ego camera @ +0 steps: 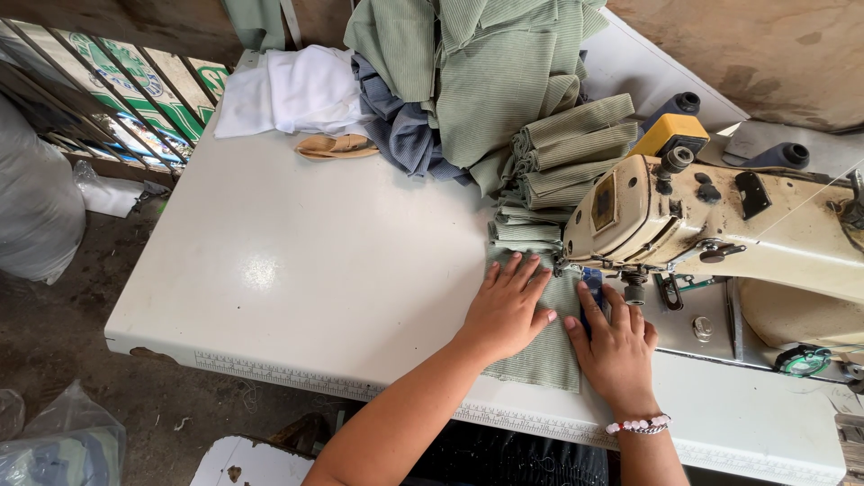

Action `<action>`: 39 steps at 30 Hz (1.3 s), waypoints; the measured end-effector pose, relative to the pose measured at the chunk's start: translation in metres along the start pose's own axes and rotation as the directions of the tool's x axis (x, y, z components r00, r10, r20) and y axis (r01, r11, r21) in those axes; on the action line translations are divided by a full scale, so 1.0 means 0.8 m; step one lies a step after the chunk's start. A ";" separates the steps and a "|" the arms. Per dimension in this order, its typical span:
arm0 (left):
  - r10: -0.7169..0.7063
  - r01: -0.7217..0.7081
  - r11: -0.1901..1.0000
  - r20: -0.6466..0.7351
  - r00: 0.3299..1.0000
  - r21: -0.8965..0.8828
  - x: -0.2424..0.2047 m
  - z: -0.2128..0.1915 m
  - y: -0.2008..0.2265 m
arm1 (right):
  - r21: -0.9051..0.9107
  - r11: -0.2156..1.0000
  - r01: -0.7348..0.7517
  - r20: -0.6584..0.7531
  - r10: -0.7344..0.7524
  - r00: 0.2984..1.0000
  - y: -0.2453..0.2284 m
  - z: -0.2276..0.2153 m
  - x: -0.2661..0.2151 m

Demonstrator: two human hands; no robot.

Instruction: Stacking and aligning small green fabric pieces on a sewing machine table

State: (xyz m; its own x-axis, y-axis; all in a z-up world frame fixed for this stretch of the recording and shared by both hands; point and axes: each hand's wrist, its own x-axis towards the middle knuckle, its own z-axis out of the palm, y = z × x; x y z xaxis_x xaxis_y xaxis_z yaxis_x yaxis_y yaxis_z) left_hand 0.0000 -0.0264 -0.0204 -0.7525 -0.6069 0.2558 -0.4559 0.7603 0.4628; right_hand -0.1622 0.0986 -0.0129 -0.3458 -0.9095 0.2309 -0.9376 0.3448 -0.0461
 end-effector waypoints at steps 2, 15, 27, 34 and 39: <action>0.005 -0.005 1.000 -0.010 1.000 0.003 0.000 0.002 -0.001 | 0.001 1.000 0.000 -0.003 0.000 1.000 0.000 0.000 0.000; 0.001 -0.001 1.000 0.014 1.000 -0.005 0.001 0.000 -0.001 | -0.005 1.000 -0.003 0.000 0.003 1.000 0.001 0.002 -0.001; 0.008 -0.008 1.000 -0.007 1.000 0.006 0.001 0.004 -0.003 | -0.040 0.999 0.005 -0.043 -0.006 0.999 0.002 0.009 -0.003; 0.026 -0.025 1.000 0.079 0.996 -0.016 0.018 -0.056 0.011 | 0.434 0.885 0.171 -0.139 -0.121 0.983 0.019 -0.079 -0.004; -0.015 0.016 1.000 0.040 0.999 -0.007 0.001 -0.027 0.014 | 0.632 0.635 -0.444 0.339 0.288 0.896 0.034 -0.212 -0.079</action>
State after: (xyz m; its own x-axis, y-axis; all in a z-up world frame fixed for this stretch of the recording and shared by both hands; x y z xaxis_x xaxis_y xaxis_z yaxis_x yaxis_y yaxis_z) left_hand 0.0043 -0.0234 0.0037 -0.7637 -0.6088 0.2147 -0.4642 0.7490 0.4728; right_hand -0.1596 0.2048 0.1361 -0.5926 -0.7939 -0.1360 -0.4659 0.4756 -0.7461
